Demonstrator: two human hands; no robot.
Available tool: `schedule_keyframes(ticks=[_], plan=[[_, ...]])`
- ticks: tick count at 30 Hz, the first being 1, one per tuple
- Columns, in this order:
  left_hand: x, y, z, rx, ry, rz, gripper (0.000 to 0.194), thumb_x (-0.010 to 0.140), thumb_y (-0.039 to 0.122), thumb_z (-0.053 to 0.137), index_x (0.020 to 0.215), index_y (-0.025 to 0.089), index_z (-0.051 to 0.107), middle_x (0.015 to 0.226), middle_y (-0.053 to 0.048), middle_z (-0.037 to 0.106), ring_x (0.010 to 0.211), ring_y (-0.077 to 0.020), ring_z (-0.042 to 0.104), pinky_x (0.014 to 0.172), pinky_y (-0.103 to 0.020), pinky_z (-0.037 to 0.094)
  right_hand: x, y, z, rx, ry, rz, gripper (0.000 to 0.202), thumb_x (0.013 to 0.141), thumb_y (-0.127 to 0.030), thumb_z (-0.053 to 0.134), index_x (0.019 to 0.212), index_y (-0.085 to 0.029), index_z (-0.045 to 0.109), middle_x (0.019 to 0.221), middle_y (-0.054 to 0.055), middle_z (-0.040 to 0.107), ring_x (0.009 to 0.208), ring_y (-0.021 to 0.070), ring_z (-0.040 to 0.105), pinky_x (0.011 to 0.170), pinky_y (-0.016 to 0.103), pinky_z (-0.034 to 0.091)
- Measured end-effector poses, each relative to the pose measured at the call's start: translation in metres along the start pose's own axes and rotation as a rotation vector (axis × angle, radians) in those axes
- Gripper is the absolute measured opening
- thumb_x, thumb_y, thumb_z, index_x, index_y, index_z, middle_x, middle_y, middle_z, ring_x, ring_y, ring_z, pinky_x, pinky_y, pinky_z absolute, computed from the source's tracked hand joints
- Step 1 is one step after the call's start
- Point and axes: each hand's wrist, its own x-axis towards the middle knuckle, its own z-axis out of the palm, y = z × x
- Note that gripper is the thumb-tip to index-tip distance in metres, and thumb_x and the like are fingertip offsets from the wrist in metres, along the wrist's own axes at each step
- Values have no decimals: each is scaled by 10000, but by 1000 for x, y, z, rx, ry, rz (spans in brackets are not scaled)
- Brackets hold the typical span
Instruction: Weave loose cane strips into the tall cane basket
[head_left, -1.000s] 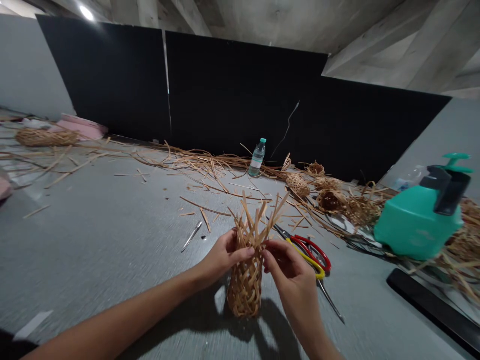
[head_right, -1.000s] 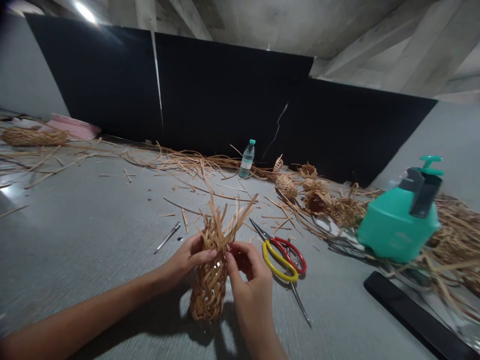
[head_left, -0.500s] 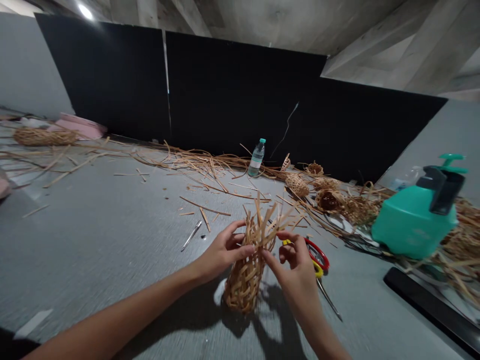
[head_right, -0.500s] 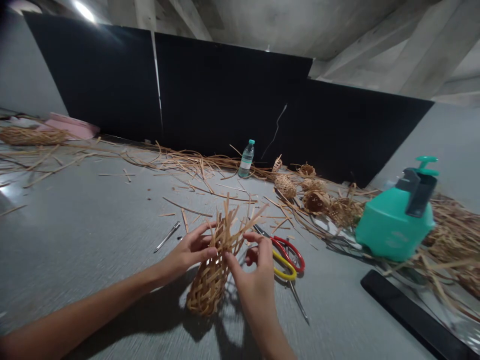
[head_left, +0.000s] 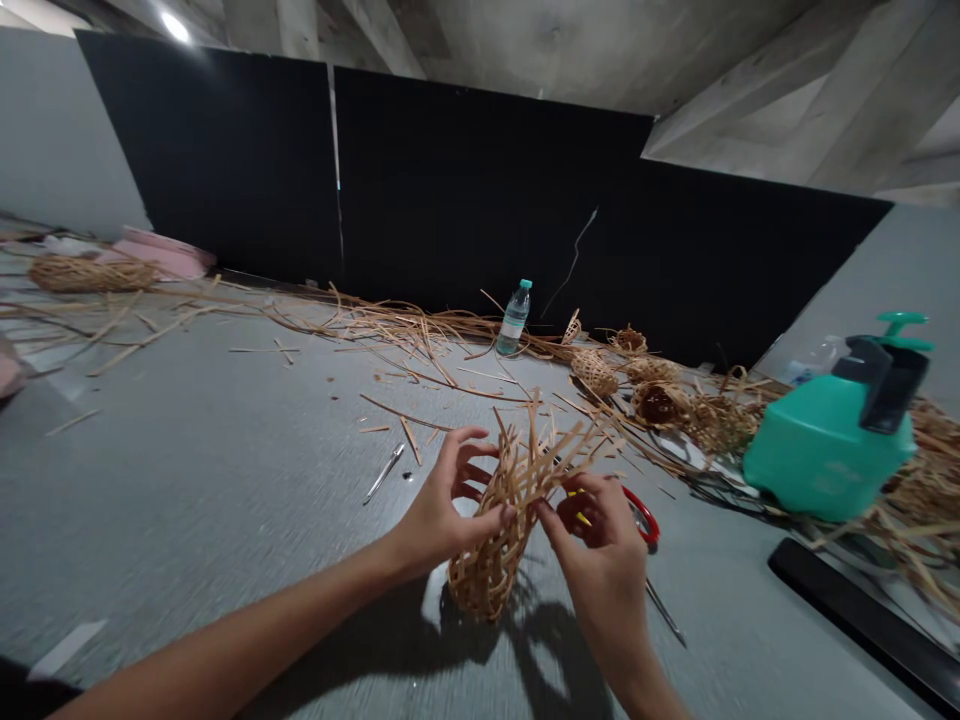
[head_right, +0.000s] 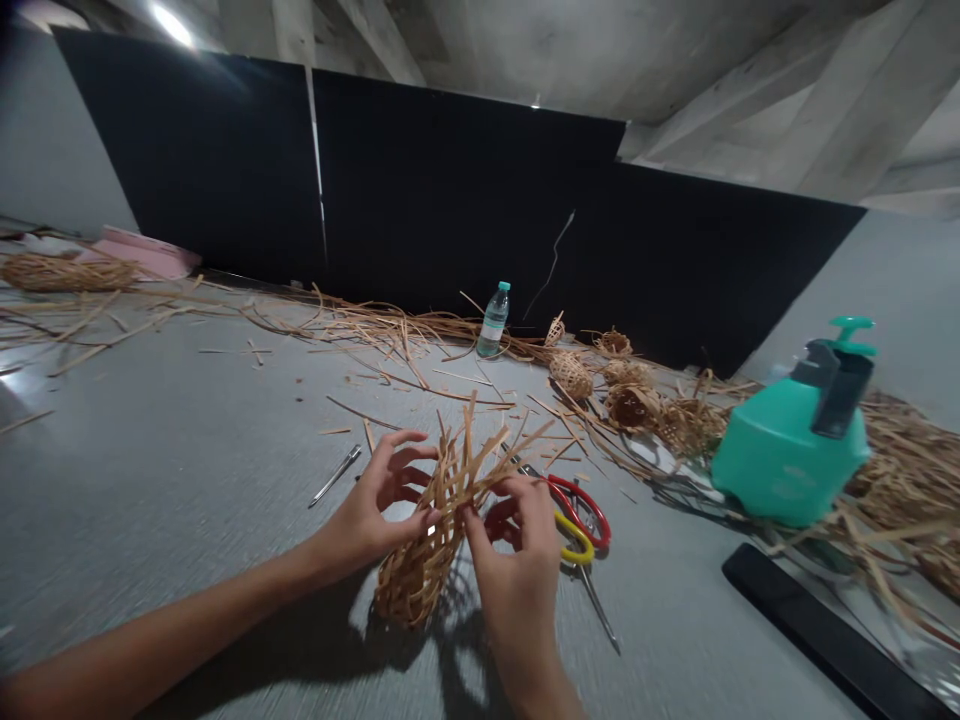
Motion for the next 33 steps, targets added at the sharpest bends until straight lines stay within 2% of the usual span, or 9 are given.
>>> schedule_keyframes(ticks=[3, 9, 14, 20, 24, 28, 30, 33], plan=[[-2, 3, 1, 28, 14, 42, 544, 664, 169, 656, 1078, 228, 308, 1148, -86, 436, 890, -176, 540, 786, -353, 453, -2, 0, 0, 20, -133, 12, 72, 744, -251, 581, 760, -184, 560, 730, 17, 542, 611, 147, 545, 517, 274, 472], [-5, 1, 6, 45, 87, 38, 476, 680, 99, 578, 1053, 248, 323, 1131, -49, 407, 897, -154, 512, 730, -289, 461, -5, -2, 3, 286, -199, 152, 59, 759, -248, 584, 759, -193, 563, 648, -4, 587, 566, 137, 569, 530, 263, 488], [-5, -1, 8, -16, 169, -41, 328, 733, 154, 535, 971, 242, 327, 1032, -28, 435, 858, -144, 501, 625, -229, 458, -6, -4, 4, 379, -184, 121, 43, 775, -249, 575, 762, -209, 580, 919, 41, 623, 674, 143, 613, 656, 310, 515], [-7, 2, 8, 133, 88, 25, 199, 779, 205, 536, 931, 236, 411, 1049, -27, 457, 966, -168, 497, 797, -297, 446, -3, -1, 1, 262, -120, 92, 78, 736, -269, 611, 744, -205, 655, 900, 65, 656, 843, 213, 603, 676, 339, 519], [-11, 3, 9, 247, 50, 121, 197, 782, 221, 545, 961, 251, 467, 1161, -43, 393, 1057, -199, 453, 794, -306, 458, -1, -1, 0, 236, -95, 121, 81, 697, -265, 647, 734, -198, 675, 778, 52, 667, 652, 180, 601, 521, 292, 504], [-14, 7, 9, 409, 36, 256, 201, 803, 198, 518, 994, 259, 499, 1168, -54, 388, 1149, -221, 362, 933, -397, 357, -4, -4, 1, 274, -46, 163, 74, 707, -266, 640, 729, -195, 638, 616, 0, 618, 523, 129, 549, 495, 263, 482], [-13, 11, 5, 477, 66, 295, 149, 827, 193, 482, 954, 252, 533, 1177, -54, 378, 1139, -217, 367, 957, -415, 318, -5, -6, 3, 315, -50, 175, 102, 720, -266, 629, 801, -208, 606, 642, -10, 608, 541, 127, 549, 492, 253, 474], [-8, 17, -2, 551, 107, 335, 74, 811, 203, 519, 812, 229, 589, 1158, -41, 391, 1129, -222, 375, 949, -406, 307, -7, -9, 4, 394, -139, 197, 244, 738, -257, 612, 971, -240, 543, 712, -8, 609, 621, 146, 578, 517, 256, 478]])
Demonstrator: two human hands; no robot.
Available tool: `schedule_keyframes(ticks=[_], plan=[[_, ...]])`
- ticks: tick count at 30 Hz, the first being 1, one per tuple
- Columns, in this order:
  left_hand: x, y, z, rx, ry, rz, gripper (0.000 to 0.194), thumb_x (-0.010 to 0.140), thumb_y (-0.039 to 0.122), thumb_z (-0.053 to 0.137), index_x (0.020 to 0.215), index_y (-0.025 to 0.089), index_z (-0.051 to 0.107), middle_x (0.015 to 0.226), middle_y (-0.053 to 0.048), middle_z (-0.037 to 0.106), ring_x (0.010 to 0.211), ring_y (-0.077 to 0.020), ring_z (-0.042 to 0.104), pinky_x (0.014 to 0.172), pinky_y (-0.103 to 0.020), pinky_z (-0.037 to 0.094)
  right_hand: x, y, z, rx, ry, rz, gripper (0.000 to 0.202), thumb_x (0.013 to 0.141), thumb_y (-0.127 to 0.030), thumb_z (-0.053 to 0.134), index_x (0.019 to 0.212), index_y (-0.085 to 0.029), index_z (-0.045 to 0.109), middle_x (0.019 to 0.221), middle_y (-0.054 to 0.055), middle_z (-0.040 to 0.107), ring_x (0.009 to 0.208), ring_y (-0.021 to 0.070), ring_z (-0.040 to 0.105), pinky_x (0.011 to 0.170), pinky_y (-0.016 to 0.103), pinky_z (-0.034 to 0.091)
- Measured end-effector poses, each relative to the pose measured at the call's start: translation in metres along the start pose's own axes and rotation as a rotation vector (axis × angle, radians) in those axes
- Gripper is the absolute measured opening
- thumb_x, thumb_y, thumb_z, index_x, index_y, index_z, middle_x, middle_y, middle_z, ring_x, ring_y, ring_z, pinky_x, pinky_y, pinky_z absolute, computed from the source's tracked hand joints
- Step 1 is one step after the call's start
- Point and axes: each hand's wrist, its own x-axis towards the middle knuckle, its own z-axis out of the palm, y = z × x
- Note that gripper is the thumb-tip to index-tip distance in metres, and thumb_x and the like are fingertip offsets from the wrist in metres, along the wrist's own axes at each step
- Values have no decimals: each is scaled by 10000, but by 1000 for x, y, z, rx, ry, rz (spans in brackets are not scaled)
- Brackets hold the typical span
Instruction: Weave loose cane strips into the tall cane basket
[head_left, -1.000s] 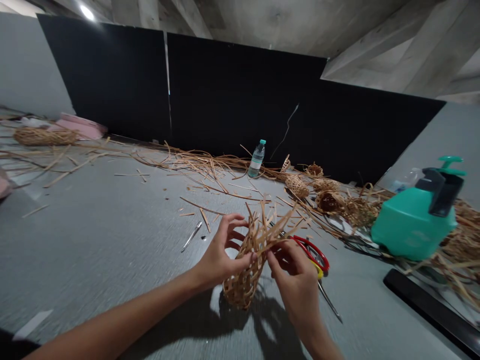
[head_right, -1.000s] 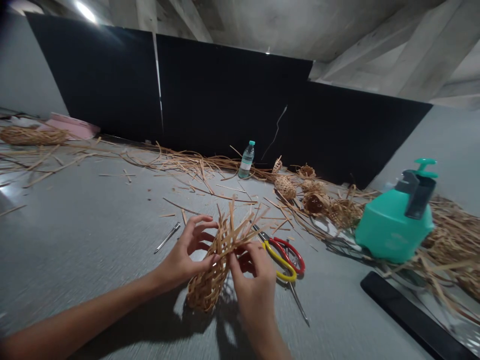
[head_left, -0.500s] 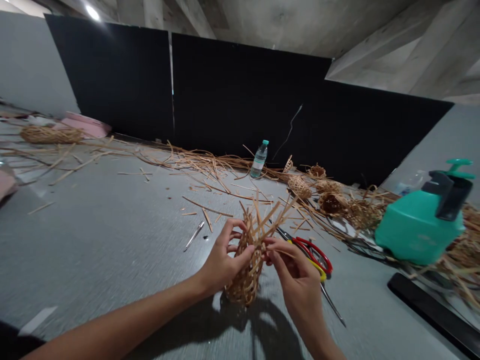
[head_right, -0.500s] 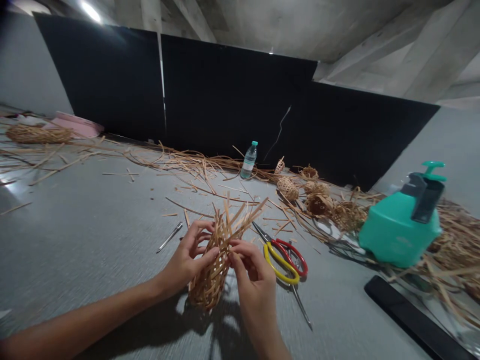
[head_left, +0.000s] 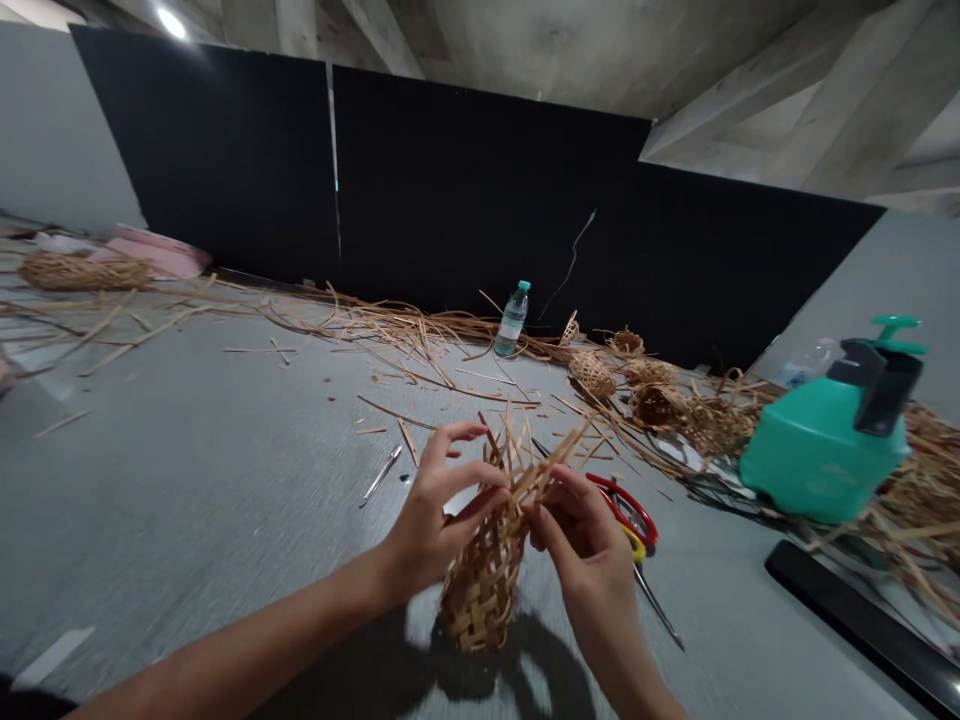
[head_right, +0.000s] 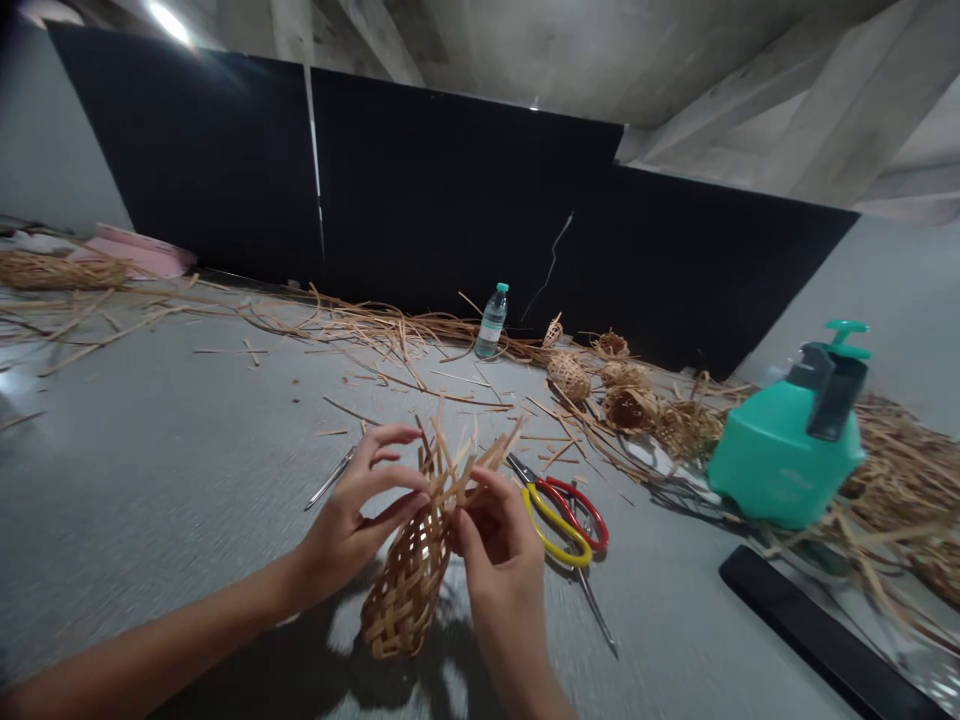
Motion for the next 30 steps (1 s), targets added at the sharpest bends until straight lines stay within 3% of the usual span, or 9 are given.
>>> schedule_keyframes(ticks=[3, 6, 8, 13, 17, 21, 24, 30], plan=[[6, 0, -7, 22, -6, 3, 106, 761, 218, 596, 867, 231, 589, 1149, -46, 400, 1131, -223, 377, 960, -403, 295, 0, -2, 1, 82, -56, 14, 255, 738, -256, 615, 964, -251, 498, 699, -12, 614, 622, 144, 583, 519, 247, 473], [9, 1, -12, 90, -90, 3, 279, 765, 212, 588, 1036, 265, 546, 1222, -62, 346, 1189, -240, 303, 977, -426, 265, 3, -4, 1, 185, -102, -8, 246, 718, -259, 635, 873, -260, 444, 651, -39, 615, 562, 116, 548, 485, 210, 435], [10, 3, -14, 146, -142, 10, 295, 783, 215, 562, 1070, 280, 535, 1262, -63, 307, 1216, -250, 253, 982, -435, 250, 5, -4, 1, 210, -136, -4, 265, 715, -269, 636, 871, -264, 422, 650, -44, 617, 551, 113, 535, 473, 205, 416], [12, 3, -18, 200, -135, 17, 189, 833, 280, 485, 994, 286, 585, 1234, -48, 331, 1182, -255, 275, 969, -438, 253, 7, -5, -1, 169, -139, 31, 387, 701, -293, 648, 1016, -259, 425, 636, -38, 613, 531, 130, 528, 468, 232, 410], [12, 3, -20, 292, -125, 39, 209, 813, 336, 508, 1001, 297, 590, 1199, -56, 341, 1124, -271, 307, 947, -456, 256, 7, -4, -2, 143, -159, 59, 310, 708, -309, 643, 950, -265, 455, 676, -35, 629, 580, 137, 556, 483, 230, 426], [12, 5, -22, 390, -205, 75, 217, 859, 343, 408, 980, 289, 581, 1246, -62, 268, 1150, -285, 261, 941, -500, 224, 4, -5, -3, 184, -158, 13, 312, 700, -275, 656, 928, -296, 444, 669, -59, 650, 582, 128, 575, 499, 224, 438], [14, 5, -24, 334, -275, 93, 218, 869, 332, 388, 973, 289, 576, 1233, -60, 264, 1185, -283, 212, 949, -488, 221, 5, -5, -5, 162, -154, 7, 247, 703, -268, 653, 917, -264, 530, 699, -27, 652, 607, 133, 586, 514, 232, 455], [14, 7, -23, 192, -260, 68, 120, 827, 296, 490, 822, 229, 590, 1068, -57, 356, 1155, -254, 251, 948, -428, 258, 11, 1, -11, 68, -174, 47, 149, 703, -280, 650, 841, -225, 636, 700, 5, 649, 599, 139, 580, 528, 239, 470]])
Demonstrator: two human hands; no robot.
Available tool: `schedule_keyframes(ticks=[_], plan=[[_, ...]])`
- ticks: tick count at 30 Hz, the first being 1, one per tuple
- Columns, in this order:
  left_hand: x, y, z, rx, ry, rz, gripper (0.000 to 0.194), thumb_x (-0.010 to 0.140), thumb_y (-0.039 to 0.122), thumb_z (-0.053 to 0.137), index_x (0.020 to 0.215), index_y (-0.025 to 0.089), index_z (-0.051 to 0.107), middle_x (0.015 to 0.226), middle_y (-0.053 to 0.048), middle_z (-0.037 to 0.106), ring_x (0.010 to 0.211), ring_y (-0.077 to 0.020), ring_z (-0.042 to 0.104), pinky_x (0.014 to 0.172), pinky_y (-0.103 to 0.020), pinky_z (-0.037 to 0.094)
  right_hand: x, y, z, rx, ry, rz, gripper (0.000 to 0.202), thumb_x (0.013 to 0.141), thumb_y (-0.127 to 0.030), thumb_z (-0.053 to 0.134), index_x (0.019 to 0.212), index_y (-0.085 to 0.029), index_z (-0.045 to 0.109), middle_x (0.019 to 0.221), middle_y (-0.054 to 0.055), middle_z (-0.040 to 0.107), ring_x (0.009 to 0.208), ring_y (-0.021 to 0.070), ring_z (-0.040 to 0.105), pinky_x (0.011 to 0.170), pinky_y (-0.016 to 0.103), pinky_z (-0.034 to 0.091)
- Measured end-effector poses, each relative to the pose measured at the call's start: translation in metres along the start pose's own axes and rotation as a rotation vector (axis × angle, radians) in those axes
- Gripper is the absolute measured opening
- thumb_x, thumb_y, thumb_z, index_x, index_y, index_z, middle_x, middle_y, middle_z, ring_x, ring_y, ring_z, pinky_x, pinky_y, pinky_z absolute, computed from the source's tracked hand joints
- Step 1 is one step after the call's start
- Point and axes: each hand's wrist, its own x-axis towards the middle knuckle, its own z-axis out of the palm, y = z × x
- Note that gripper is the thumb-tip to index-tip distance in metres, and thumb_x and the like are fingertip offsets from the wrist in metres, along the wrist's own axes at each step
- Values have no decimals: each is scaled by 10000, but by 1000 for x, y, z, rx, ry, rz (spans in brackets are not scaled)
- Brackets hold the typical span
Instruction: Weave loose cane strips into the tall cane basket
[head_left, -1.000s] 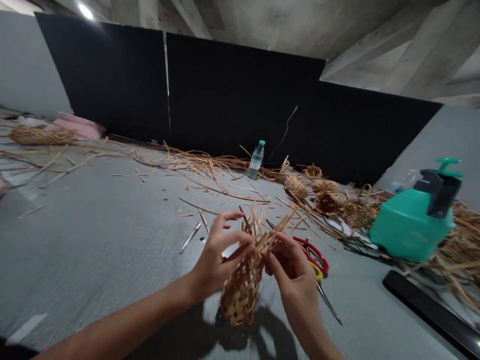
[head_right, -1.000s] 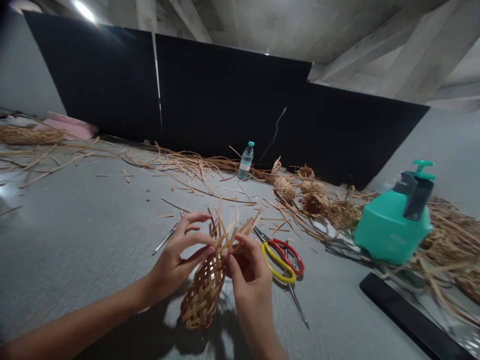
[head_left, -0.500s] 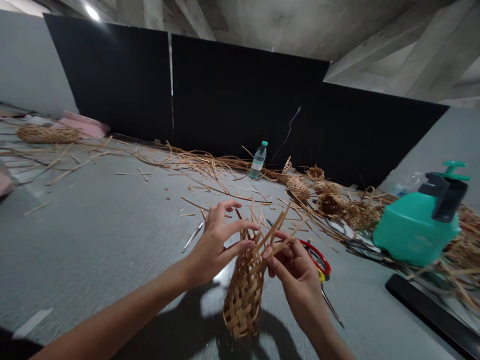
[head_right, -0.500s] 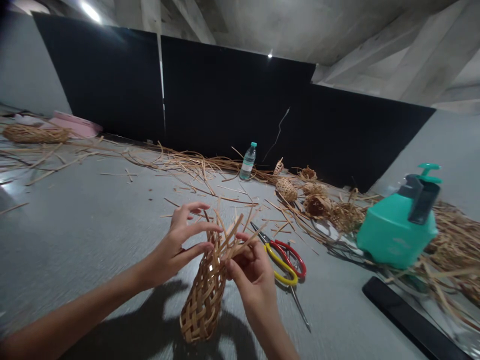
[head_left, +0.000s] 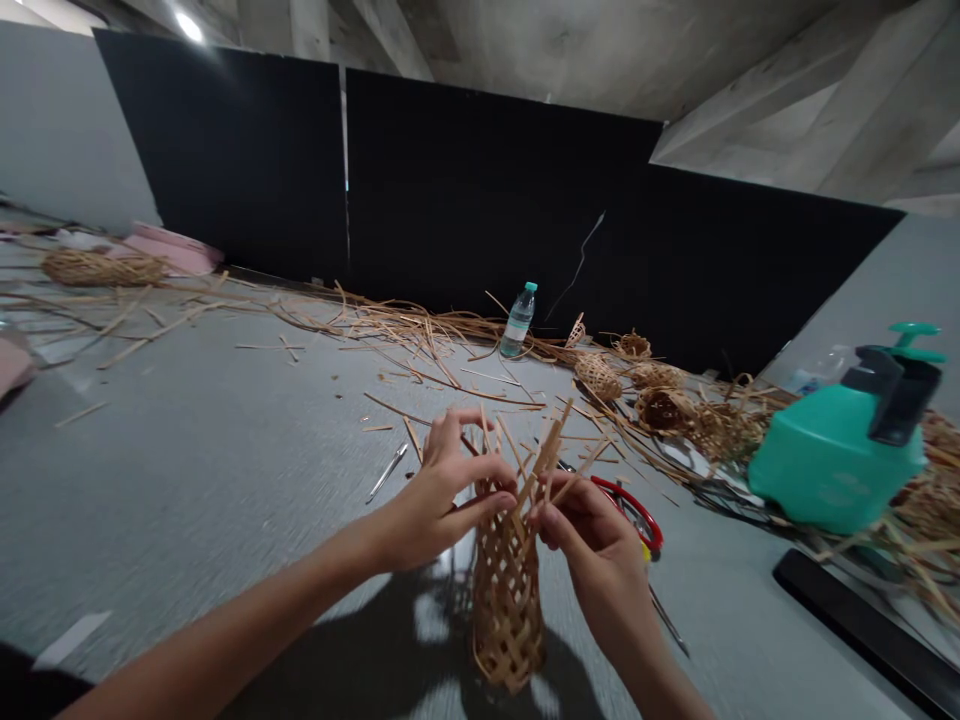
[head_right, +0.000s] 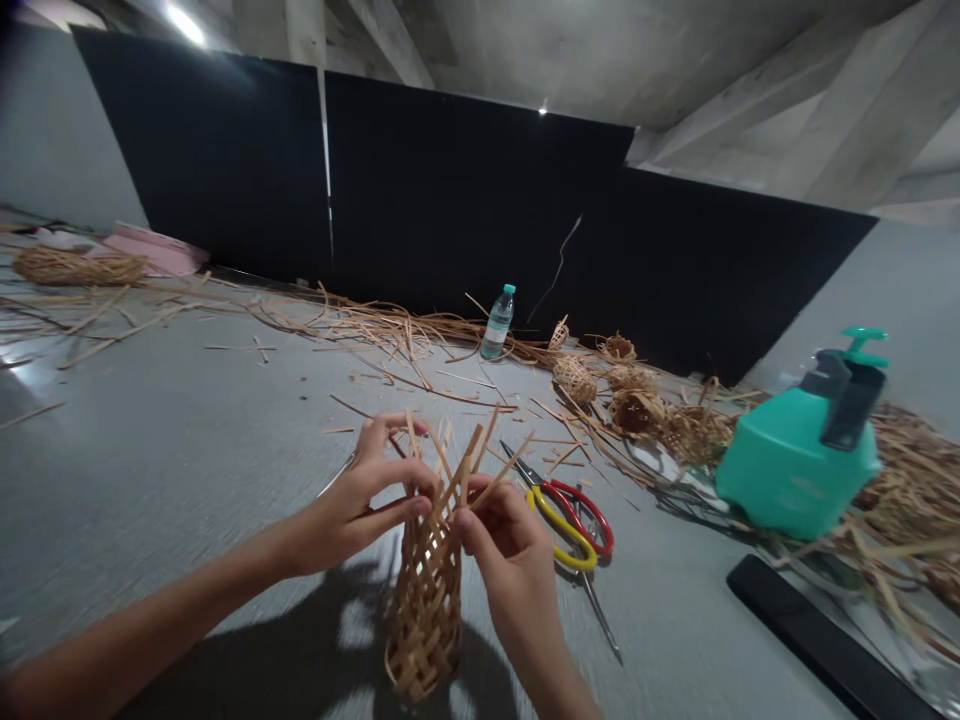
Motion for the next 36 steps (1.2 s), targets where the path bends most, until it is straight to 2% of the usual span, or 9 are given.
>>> schedule_keyframes(ticks=[8, 13, 18, 22, 25, 29, 33, 36], plan=[[-2, 4, 6, -53, 37, 9, 71, 798, 239, 530, 780, 184, 572, 1014, -56, 325, 1101, -237, 298, 948, -390, 259, 1, -1, 3, 109, -34, 111, 95, 706, -313, 656, 718, -218, 652, 710, -11, 619, 697, 128, 550, 644, 213, 439], [-4, 8, 6, -61, 29, 6, 66, 802, 217, 521, 813, 192, 581, 1071, -64, 321, 1120, -228, 285, 945, -376, 253, 1, 0, 4, 230, 40, 184, 147, 639, -326, 715, 741, -230, 672, 702, -6, 649, 720, 149, 573, 703, 247, 440], [-5, 10, 9, -78, 56, 16, 65, 793, 190, 522, 799, 190, 587, 1053, -61, 355, 1098, -229, 300, 944, -392, 247, 1, -3, 11, 270, 150, 209, 180, 574, -346, 754, 702, -238, 686, 655, -25, 635, 661, 132, 551, 658, 223, 436], [-6, 11, 16, -101, 130, 13, 40, 754, 173, 546, 741, 185, 582, 957, -48, 392, 1064, -240, 316, 920, -409, 271, -2, -10, 14, 257, 75, 189, 131, 627, -315, 728, 731, -252, 681, 639, -38, 619, 643, 118, 537, 636, 203, 420], [-6, 9, 17, -107, 204, -14, 40, 724, 145, 560, 720, 181, 577, 959, -45, 380, 1055, -243, 325, 913, -413, 281, -3, -13, 12, 270, 5, 147, 90, 676, -314, 692, 743, -260, 667, 669, -38, 606, 675, 116, 530, 666, 203, 416], [-3, 3, 15, -148, 214, -22, 56, 746, 141, 537, 729, 175, 578, 985, -50, 362, 1055, -236, 336, 927, -417, 277, -1, -10, 8, 158, -102, 75, 105, 746, -337, 619, 752, -237, 650, 724, -15, 588, 683, 119, 519, 663, 215, 423], [-2, 1, 13, -230, 134, -4, 66, 789, 147, 505, 782, 170, 566, 1018, -56, 355, 1036, -205, 372, 917, -369, 309, -3, -5, 9, -37, -24, 24, 116, 737, -305, 626, 810, -223, 591, 717, -11, 537, 657, 134, 488, 606, 233, 410], [-2, 2, 14, -247, 103, 21, 69, 812, 144, 484, 805, 170, 548, 1014, -56, 365, 1042, -191, 371, 921, -339, 305, -4, -5, 11, -148, -22, 24, 117, 729, -289, 628, 794, -212, 568, 659, -25, 469, 613, 135, 431, 610, 256, 405]])
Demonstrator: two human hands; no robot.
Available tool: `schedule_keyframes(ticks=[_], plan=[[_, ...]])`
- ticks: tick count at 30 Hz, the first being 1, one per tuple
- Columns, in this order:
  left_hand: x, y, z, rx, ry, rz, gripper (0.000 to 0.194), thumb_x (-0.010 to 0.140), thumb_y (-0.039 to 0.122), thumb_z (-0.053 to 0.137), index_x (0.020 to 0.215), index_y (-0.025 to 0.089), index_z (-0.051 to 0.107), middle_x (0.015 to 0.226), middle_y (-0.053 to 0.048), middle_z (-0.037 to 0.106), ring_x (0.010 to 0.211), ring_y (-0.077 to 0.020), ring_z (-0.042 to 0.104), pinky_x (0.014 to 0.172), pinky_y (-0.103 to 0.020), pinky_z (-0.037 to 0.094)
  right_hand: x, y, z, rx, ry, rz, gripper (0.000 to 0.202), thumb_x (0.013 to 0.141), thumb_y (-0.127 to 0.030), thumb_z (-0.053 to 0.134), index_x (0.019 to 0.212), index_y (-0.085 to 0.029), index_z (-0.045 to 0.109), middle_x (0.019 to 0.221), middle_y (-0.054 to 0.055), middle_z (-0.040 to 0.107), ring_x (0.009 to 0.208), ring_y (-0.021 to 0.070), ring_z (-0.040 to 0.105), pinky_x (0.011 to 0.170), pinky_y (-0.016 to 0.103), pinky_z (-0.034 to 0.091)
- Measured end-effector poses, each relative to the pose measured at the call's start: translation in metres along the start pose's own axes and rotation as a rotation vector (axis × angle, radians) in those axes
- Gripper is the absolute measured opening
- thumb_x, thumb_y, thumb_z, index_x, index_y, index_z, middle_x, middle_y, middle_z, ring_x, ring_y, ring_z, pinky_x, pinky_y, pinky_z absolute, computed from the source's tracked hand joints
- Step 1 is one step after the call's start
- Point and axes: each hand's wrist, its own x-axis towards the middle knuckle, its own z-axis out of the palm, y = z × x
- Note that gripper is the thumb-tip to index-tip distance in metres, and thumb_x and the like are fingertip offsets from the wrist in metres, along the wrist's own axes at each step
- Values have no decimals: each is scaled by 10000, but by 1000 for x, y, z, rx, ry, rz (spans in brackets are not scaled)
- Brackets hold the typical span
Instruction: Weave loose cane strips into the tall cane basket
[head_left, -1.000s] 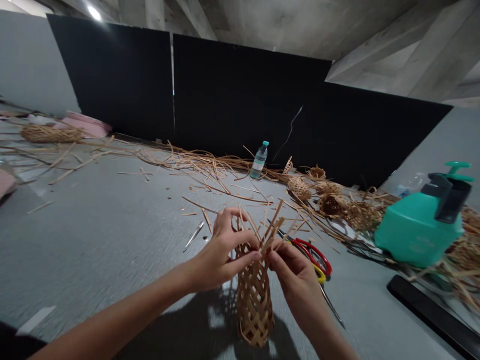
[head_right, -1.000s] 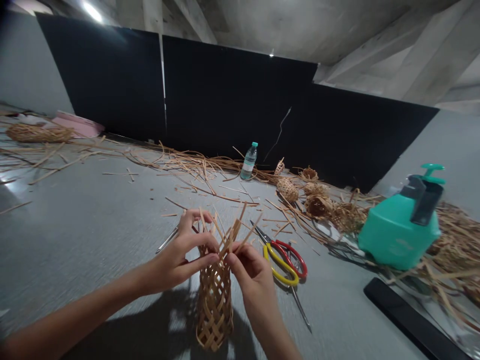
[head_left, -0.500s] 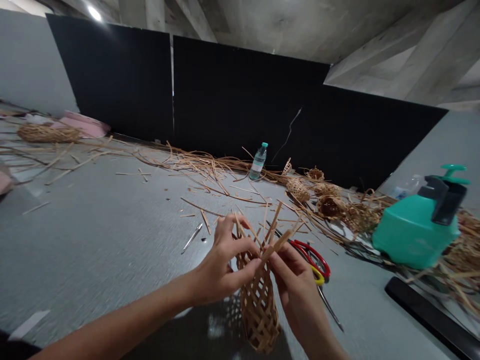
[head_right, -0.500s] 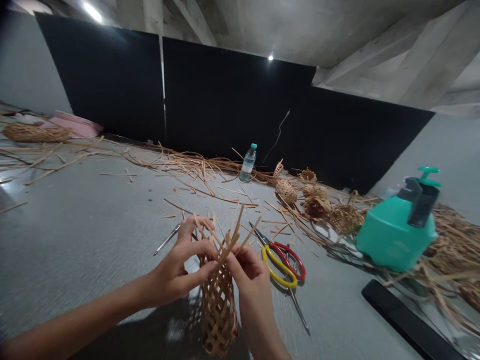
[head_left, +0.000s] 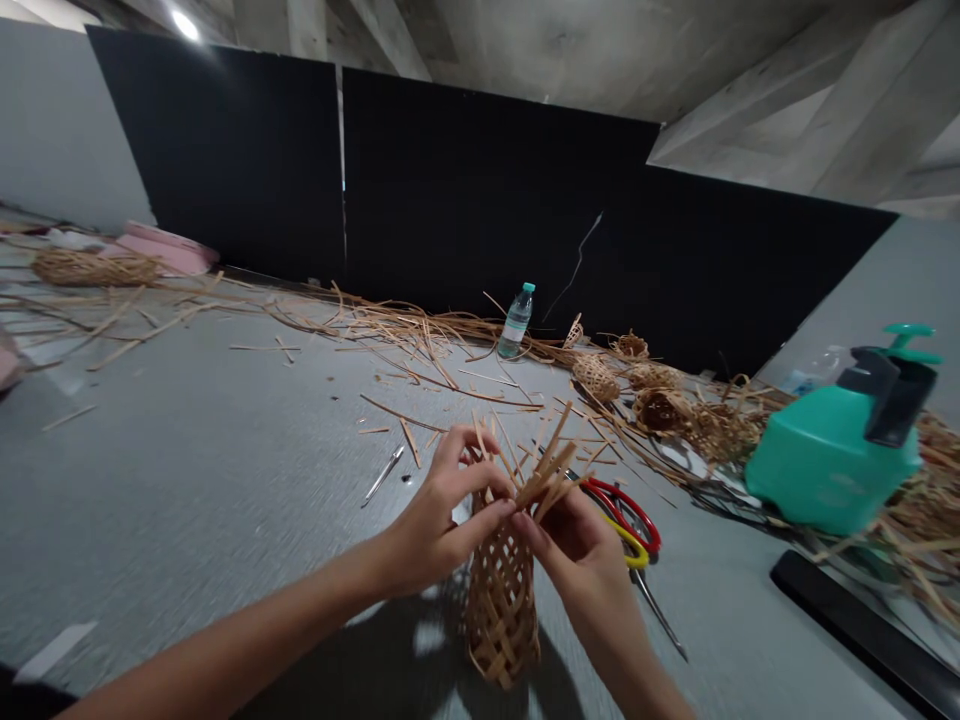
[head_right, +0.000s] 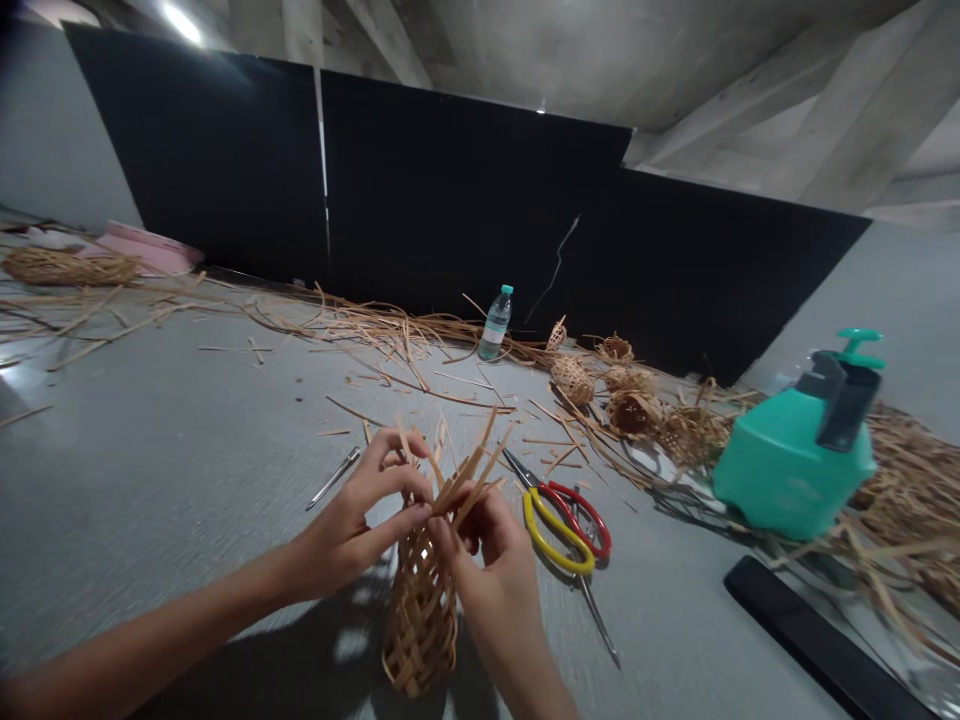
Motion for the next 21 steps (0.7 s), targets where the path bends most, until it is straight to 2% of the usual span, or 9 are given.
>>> schedule_keyframes(ticks=[4, 7, 11, 16, 18, 21], plan=[[-1, 2, 2, 33, -5, 13, 75, 822, 131, 467, 801, 167, 529, 1001, -59, 371, 1050, -192, 346, 934, -339, 282, 1, -2, -2, -85, -99, -17, 96, 764, -294, 584, 731, -210, 554, 636, -30, 451, 569, 125, 369, 635, 269, 409], [-2, 4, 1, 51, -29, 5, 82, 826, 131, 449, 796, 162, 518, 981, -62, 366, 1026, -196, 345, 931, -352, 283, 1, -3, -3, -84, -169, -62, 70, 808, -287, 531, 773, -226, 532, 704, -25, 474, 597, 120, 391, 664, 256, 414], [-1, 6, -3, 57, -39, -12, 89, 827, 136, 436, 786, 156, 513, 952, -60, 363, 990, -196, 354, 915, -355, 297, 0, -5, -2, 39, -183, -99, 35, 831, -259, 506, 799, -244, 509, 781, -25, 478, 704, 112, 481, 674, 209, 423], [1, 5, -6, 41, -12, -28, 97, 821, 131, 441, 777, 160, 522, 946, -55, 372, 990, -195, 364, 902, -350, 308, 2, -5, -7, 163, -243, -15, 32, 822, -270, 531, 835, -247, 548, 792, -12, 555, 754, 122, 533, 685, 214, 437], [1, 4, -6, 28, -4, -27, 98, 820, 134, 444, 776, 167, 526, 956, -55, 379, 1006, -197, 364, 900, -349, 312, 3, -4, -11, 153, -241, 6, 84, 822, -297, 529, 845, -235, 581, 766, 2, 588, 696, 123, 528, 631, 214, 435], [1, 4, -6, 37, 3, -21, 88, 815, 145, 461, 777, 175, 534, 962, -54, 394, 1019, -203, 365, 904, -361, 307, 5, -1, -14, 147, -168, 24, 93, 803, -308, 555, 822, -231, 605, 712, -3, 602, 621, 116, 512, 544, 197, 416]])
